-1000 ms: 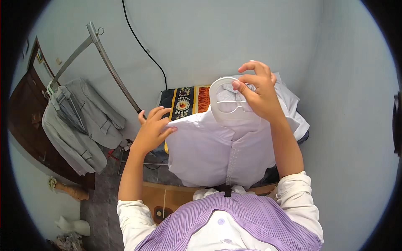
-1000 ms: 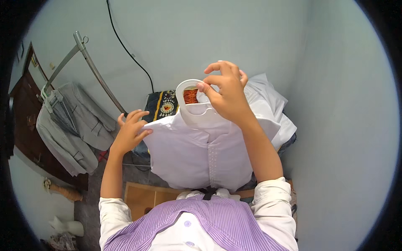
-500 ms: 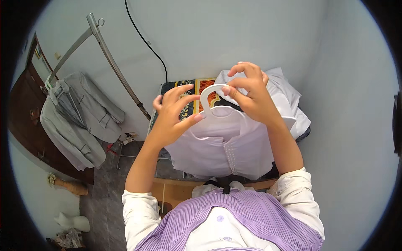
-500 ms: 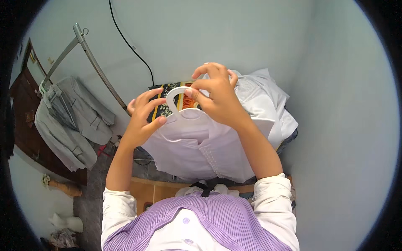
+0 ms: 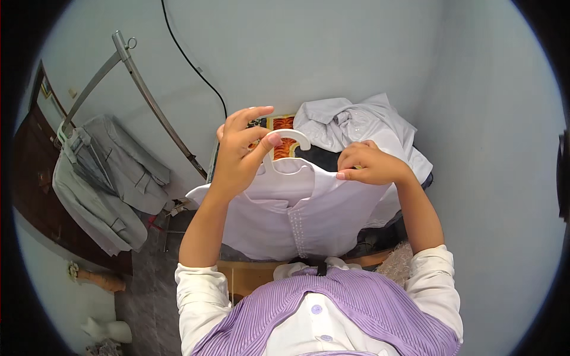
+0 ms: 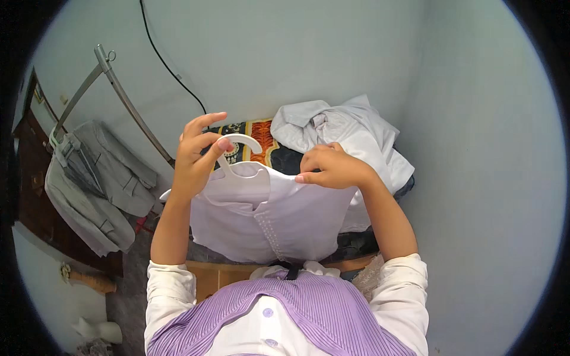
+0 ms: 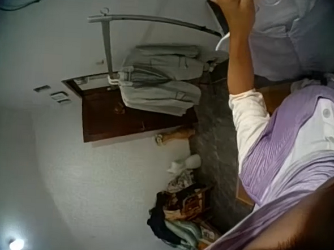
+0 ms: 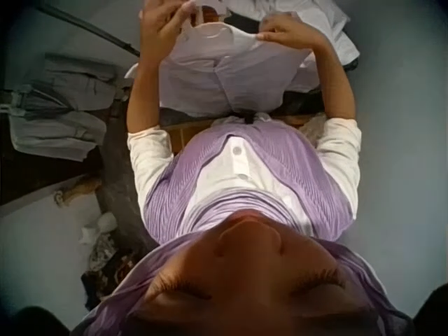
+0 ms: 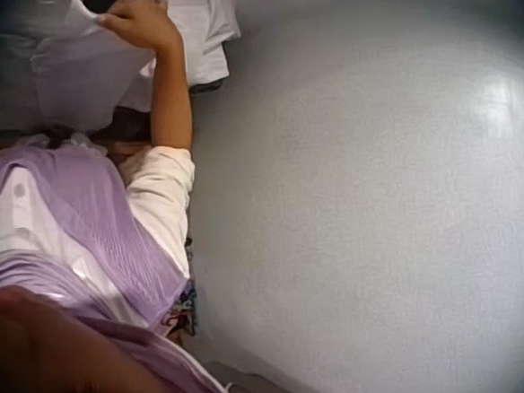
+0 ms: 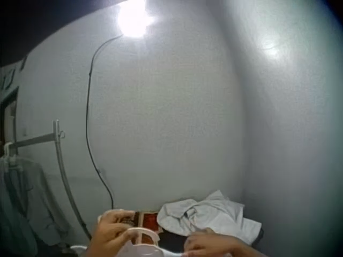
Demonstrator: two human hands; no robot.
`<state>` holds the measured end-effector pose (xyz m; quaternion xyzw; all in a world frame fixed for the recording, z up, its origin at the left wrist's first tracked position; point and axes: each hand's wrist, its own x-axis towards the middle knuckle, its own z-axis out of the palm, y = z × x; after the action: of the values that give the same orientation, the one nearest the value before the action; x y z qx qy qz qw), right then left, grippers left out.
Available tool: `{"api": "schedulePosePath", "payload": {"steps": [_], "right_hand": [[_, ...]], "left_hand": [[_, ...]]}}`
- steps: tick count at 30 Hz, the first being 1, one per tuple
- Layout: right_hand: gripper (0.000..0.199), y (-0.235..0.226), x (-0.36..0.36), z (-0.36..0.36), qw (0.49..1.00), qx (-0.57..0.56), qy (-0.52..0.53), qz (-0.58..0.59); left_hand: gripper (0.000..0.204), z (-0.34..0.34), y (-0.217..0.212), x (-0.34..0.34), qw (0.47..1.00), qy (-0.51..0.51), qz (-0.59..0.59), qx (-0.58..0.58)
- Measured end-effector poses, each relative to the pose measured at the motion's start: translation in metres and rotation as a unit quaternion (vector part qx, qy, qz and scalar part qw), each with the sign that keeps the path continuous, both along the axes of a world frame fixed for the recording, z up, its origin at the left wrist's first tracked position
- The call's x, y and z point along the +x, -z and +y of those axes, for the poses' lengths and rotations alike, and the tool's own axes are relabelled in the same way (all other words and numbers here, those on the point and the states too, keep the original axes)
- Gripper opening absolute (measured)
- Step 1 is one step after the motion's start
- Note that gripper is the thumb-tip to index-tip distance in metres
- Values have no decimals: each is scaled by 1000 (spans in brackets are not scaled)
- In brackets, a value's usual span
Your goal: Placing a white dress shirt onto a hanger and buttoning it.
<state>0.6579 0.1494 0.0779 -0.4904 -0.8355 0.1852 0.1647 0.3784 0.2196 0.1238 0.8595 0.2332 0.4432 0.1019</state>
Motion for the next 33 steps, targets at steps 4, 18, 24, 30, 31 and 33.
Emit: {"api": "schedulePosePath", "payload": {"steps": [4,18,24,30,31,33], "right_hand": [[41,25,9,9,997,-67,-25,15],[66,34,-51,-15,700,632,285,172],[66,49,-28,4,755,457,379,277],[63,69,-26,20,782,404,410,240],[63,71,-30,23,788,391,422,219],[63,81,-34,29,807,365,429,178]], "left_hand": [[19,-4,-2,-2,999,41,-7,-9],[35,64,-36,24,990,-31,-138,4],[34,133,-55,14,984,-106,-136,36],[36,221,-81,19,987,-129,-70,-62],[38,241,-90,17,981,-132,-115,-80],[39,267,-111,19,975,-137,-152,-88]]}}
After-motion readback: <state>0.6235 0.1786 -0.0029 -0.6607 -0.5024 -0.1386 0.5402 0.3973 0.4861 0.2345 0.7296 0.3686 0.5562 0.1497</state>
